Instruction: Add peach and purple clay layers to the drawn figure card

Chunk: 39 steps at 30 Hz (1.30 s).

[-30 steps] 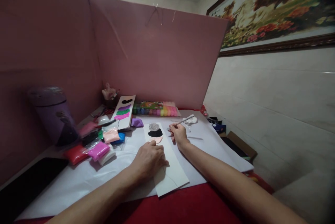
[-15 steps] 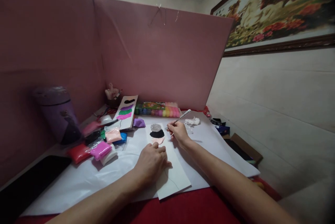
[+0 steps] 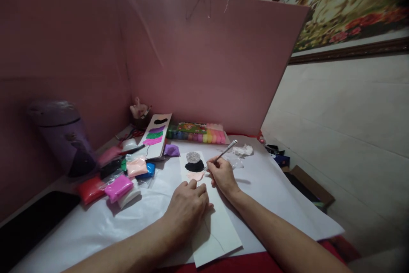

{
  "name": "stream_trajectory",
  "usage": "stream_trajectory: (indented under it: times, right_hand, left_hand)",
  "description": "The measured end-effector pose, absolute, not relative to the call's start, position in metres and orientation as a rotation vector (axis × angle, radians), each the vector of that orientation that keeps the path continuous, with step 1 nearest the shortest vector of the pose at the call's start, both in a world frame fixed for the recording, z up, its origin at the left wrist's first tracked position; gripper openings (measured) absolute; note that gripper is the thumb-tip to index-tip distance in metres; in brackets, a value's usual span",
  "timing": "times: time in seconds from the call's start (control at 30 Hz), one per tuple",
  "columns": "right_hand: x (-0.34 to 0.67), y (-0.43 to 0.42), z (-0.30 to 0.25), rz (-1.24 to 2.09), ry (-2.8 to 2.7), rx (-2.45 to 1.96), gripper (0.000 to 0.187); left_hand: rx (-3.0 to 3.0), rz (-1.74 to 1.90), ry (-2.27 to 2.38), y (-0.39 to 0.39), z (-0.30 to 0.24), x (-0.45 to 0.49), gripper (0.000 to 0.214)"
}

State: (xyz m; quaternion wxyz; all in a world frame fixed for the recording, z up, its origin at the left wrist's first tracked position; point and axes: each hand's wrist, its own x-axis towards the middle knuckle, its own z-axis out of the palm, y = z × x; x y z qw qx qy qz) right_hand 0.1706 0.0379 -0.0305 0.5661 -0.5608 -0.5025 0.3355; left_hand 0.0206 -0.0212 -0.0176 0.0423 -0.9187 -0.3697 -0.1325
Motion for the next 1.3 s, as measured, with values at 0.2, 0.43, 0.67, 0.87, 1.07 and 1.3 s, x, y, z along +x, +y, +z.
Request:
stream_trajectory:
  times: [0.2, 0.43, 0.67, 0.87, 1.07, 1.3]
  right_hand:
    - [0.174, 0.038, -0.032, 0.544, -1.279, -1.377, 0.017]
    - [0.174, 0.041, -0.030, 0.616, -1.323, -1.282, 0.016]
    - [0.173, 0.046, -0.039, 0.759, -1.263, -1.203, 0.017]
    - [0.165, 0.044, -0.036, 1.050, -1.088, -1.100, 0.020]
    - [0.165, 0.044, -0.035, 1.008, -1.108, -1.123, 0.017]
    - [0.166, 0.048, -0.040, 0.978, -1.133, -1.131, 0.016]
  left_hand:
    - [-2.794, -0.476, -1.102, -0.020, -0.019, 0.019, 0.015]
    - [-2.812, -0.429, -1.066, -0.018, -0.020, 0.016, 0.017]
    - [-2.825, -0.368, -1.051, -0.017, -0.020, 0.016, 0.018]
    - [-2.812, -0.385, -1.038, -0.016, -0.023, 0.016, 0.018]
    - [-2.813, -0.390, -1.031, -0.017, -0.022, 0.016, 0.016]
    - [-2.808, -0.361, -1.052, -0.015, -0.024, 0.017, 0.017]
